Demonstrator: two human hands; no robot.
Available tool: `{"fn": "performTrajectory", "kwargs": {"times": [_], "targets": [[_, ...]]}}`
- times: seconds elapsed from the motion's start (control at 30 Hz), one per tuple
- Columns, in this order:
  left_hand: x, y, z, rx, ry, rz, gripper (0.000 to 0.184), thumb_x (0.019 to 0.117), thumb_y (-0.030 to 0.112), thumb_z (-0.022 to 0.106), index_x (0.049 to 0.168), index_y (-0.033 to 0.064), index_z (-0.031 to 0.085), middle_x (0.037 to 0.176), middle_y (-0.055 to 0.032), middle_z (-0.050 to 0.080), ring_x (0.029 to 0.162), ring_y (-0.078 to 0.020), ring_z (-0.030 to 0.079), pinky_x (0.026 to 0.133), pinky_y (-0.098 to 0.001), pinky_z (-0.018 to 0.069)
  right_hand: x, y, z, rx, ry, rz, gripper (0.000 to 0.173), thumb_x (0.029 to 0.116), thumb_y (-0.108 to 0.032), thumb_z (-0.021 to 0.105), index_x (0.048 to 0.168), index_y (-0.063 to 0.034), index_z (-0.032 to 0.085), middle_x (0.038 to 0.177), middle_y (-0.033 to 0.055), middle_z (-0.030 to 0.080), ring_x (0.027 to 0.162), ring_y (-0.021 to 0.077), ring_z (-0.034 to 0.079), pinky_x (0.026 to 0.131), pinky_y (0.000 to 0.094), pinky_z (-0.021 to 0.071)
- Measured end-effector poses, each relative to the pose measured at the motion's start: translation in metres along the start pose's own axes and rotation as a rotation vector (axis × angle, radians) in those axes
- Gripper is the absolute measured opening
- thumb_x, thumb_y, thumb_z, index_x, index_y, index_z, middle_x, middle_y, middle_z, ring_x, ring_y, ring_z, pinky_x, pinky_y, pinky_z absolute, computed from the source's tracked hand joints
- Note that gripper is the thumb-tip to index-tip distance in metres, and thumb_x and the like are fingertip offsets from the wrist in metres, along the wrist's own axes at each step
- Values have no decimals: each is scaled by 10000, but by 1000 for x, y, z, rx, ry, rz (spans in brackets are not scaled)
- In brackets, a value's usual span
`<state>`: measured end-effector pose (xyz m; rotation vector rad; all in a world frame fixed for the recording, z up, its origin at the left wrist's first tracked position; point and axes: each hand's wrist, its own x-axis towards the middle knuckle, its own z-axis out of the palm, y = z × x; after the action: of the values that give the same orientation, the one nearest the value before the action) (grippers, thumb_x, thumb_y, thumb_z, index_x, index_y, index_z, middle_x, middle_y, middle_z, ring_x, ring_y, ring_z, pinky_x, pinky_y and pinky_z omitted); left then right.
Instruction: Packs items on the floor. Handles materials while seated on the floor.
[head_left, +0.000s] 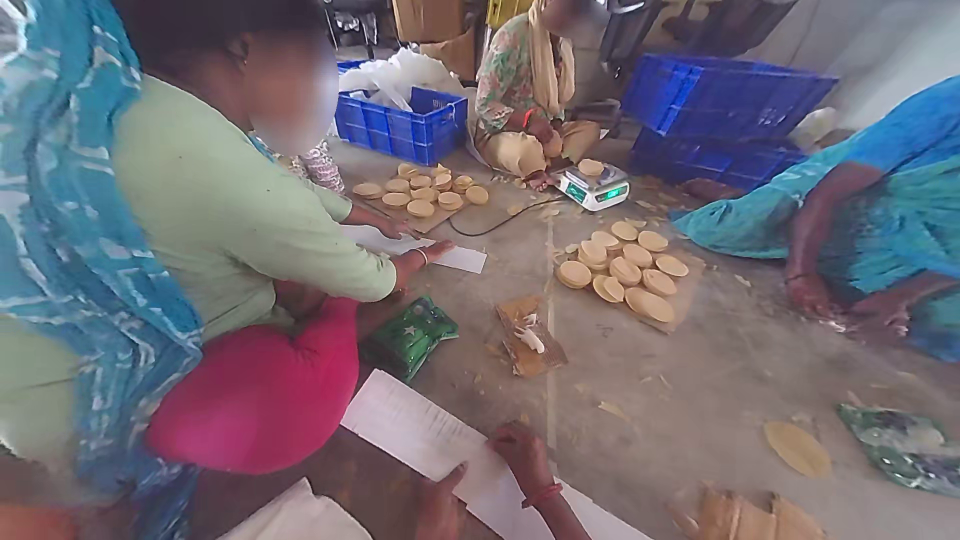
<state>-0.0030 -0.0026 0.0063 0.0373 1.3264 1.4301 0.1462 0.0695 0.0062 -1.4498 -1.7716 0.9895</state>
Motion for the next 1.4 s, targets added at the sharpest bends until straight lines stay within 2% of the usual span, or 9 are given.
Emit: {"fn": "performTrajectory", "kwargs": {"times": [0.17, 0.53, 0.6, 0.7, 0.8, 0.9, 1.0, 1.27, 1.4], "targets": [[-1, 0, 0, 4, -10, 14, 613, 879, -145, 659, 1424, -53, 396, 1273, -223, 594, 1082, -251, 655, 912, -422, 577, -1, 0, 4, -5, 2, -142, 68, 850, -42, 756, 895, -11, 796, 934, 135, 773, 915, 259, 745, 887, 450, 589], [-2, 2, 2, -14, 3, -4, 574, 883, -160, 643, 1394, -50, 408, 1197, -197, 621, 1000, -219, 678, 855, -397, 597, 2, -7, 2, -47, -67, -171, 92, 852, -13, 732, 924, -9, 790, 920, 141, 766, 895, 280, 739, 865, 451, 588], [-1, 1, 1, -15, 2, 0, 586, 877, -162, 648, 1398, -50, 405, 1200, -200, 623, 1005, -224, 679, 858, -400, 597, 3, -5, 4, -56, -92, -135, 133, 858, -29, 734, 978, 13, 774, 952, 162, 756, 918, 293, 731, 880, 453, 584], [-1, 1, 1, -1, 7, 10, 596, 875, -160, 652, 1405, -56, 401, 1227, -209, 606, 1027, -233, 665, 872, -406, 587, 7, -5, 3, -65, -139, -74, 314, 859, -62, 763, 1147, 53, 713, 1097, 223, 711, 989, 332, 699, 920, 449, 565], [0, -1, 0, 0, 6, 11, 608, 881, -156, 647, 1420, -53, 386, 1250, -214, 593, 1044, -231, 659, 881, -402, 584, 10, -6, -3, -99, -208, -15, 346, 889, -127, 765, 1198, 23, 724, 1181, 223, 716, 1129, 369, 669, 1037, 487, 504], [3, -4, -5, 9, -16, 25, 605, 878, -149, 658, 1417, -64, 395, 1260, -218, 593, 1070, -233, 649, 912, -408, 573, 13, -11, -8, -165, -297, 113, 288, 932, -213, 732, 1146, -23, 766, 1112, 221, 722, 1093, 366, 672, 1007, 513, 507], [1, -3, -9, 42, -63, 25, 595, 891, -142, 645, 1419, -63, 381, 1245, -202, 598, 1059, -215, 651, 906, -402, 573, 12, -14, -8, -122, -295, 166, 260, 935, -204, 732, 1111, -17, 769, 1092, 218, 716, 1057, 345, 675, 977, 493, 519], [-7, -1, -1, 83, -15, 15, 575, 881, -141, 656, 1396, -78, 408, 1225, -218, 609, 1035, -223, 661, 885, -401, 581, 7, -2, -8, -36, -220, 64, 254, 902, -160, 762, 1099, 0, 766, 1078, 189, 739, 1028, 301, 699, 967, 459, 539], [-4, -1, -3, 38, -8, 29, 618, 859, -176, 654, 1407, -70, 389, 1244, -224, 588, 1053, -237, 649, 895, -410, 576, 7, 6, -13, -14, -153, 19, 194, 853, -112, 800, 991, 18, 758, 955, 157, 745, 881, 250, 720, 856, 424, 584]]}}
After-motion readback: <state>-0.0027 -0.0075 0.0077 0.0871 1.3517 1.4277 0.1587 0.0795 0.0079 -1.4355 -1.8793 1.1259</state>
